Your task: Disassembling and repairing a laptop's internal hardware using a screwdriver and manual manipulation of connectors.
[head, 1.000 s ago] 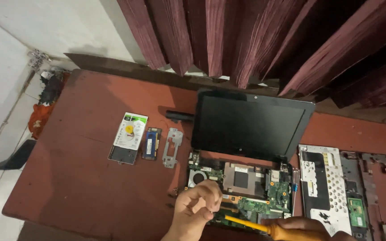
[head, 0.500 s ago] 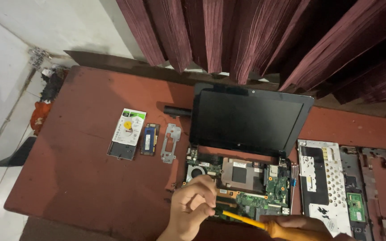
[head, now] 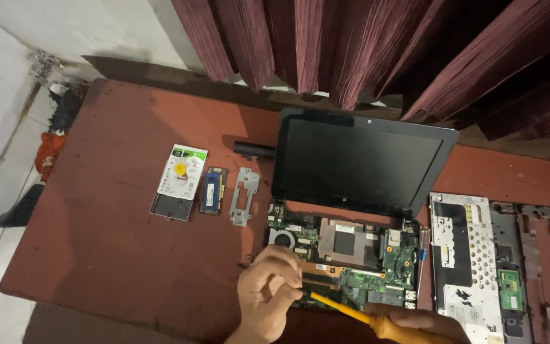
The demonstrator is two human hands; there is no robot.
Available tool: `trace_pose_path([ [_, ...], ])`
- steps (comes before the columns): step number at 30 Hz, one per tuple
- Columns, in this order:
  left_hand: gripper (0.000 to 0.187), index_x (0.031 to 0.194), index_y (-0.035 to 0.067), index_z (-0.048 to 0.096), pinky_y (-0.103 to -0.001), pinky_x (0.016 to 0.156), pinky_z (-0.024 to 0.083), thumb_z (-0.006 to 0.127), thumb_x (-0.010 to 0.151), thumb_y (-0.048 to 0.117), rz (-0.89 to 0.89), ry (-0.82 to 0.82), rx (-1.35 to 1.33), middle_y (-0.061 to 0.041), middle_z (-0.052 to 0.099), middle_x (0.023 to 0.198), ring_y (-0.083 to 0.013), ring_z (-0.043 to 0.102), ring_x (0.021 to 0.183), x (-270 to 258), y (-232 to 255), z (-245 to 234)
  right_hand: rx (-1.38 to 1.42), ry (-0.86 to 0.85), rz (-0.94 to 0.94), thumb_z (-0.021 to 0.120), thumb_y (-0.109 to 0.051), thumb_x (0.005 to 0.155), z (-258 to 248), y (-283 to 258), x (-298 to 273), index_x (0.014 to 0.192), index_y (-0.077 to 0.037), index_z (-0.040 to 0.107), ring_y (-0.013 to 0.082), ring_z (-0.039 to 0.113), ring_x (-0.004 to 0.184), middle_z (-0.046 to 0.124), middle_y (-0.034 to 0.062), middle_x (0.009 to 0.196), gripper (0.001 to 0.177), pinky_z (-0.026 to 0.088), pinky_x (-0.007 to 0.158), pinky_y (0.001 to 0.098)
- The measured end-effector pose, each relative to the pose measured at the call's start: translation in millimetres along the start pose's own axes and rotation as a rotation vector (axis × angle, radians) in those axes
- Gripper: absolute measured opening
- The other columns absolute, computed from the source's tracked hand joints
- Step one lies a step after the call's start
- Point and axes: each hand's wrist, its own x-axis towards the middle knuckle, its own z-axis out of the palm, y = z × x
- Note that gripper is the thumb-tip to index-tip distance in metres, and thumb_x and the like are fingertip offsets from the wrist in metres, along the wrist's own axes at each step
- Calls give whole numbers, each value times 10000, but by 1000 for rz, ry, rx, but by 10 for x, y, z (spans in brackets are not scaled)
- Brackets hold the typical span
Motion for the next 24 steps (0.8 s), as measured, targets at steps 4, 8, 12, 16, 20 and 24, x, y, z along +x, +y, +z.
trace_pose_path([
  [4, 207, 812, 97, 588, -318, 656, 431, 739, 874, 225, -128, 6, -239, -42, 537, 801, -155, 451, 669, -68, -100, 23, -40, -19, 59, 502, 149, 872, -409, 151, -33, 1147, 155, 681, 566, 487, 1266, 539, 438, 1320, 328, 285, 1084, 648],
  [8, 146, 816, 86, 610, -256, 629, 440, 750, 832, 126, -230, 85, -437, -39, 567, 819, -110, 485, 641, -156, -164, 56, -10, -54, -20, 563, 22, 938, -234, 118, -32, 1243, 155, 620, 591, 438, 1281, 481, 476, 1334, 338, 300, 1047, 654],
  [12, 154, 785, 65, 609, -196, 536, 388, 762, 801, 74, -301, 102, -558, -33, 499, 760, -83, 437, 594, -168, -148, 79, 117, -125, -61, 532, 14, 970, -256, 189, -60, 1273, 176, 594, 618, 318, 1319, 413, 482, 1363, 349, 173, 1040, 752],
  [16, 144, 766, 93, 610, -266, 604, 406, 748, 778, 54, -281, 117, -473, -31, 503, 734, -136, 471, 626, -167, -119, 91, -168, 125, -178, 671, -18, 870, 30, 198, -124, 1184, 159, 650, 569, 555, 1225, 611, 433, 1256, 361, 434, 1006, 671],
  [20, 147, 787, 92, 616, -331, 662, 439, 749, 815, 147, -136, 79, -263, -39, 557, 767, -150, 467, 641, -101, -29, 77, 33, 43, -64, 611, 59, 903, -139, 174, -125, 1212, 170, 629, 606, 461, 1262, 524, 484, 1304, 328, 300, 1041, 690],
  [24, 218, 894, 57, 636, -300, 615, 435, 746, 870, 244, -48, -18, -19, -64, 571, 841, -145, 477, 680, -35, 82, 33, 328, 949, 808, 143, 31, 985, 88, -99, 392, 1404, 192, 355, 467, 325, 1431, 404, 297, 1540, 497, 168, 1202, 520],
])
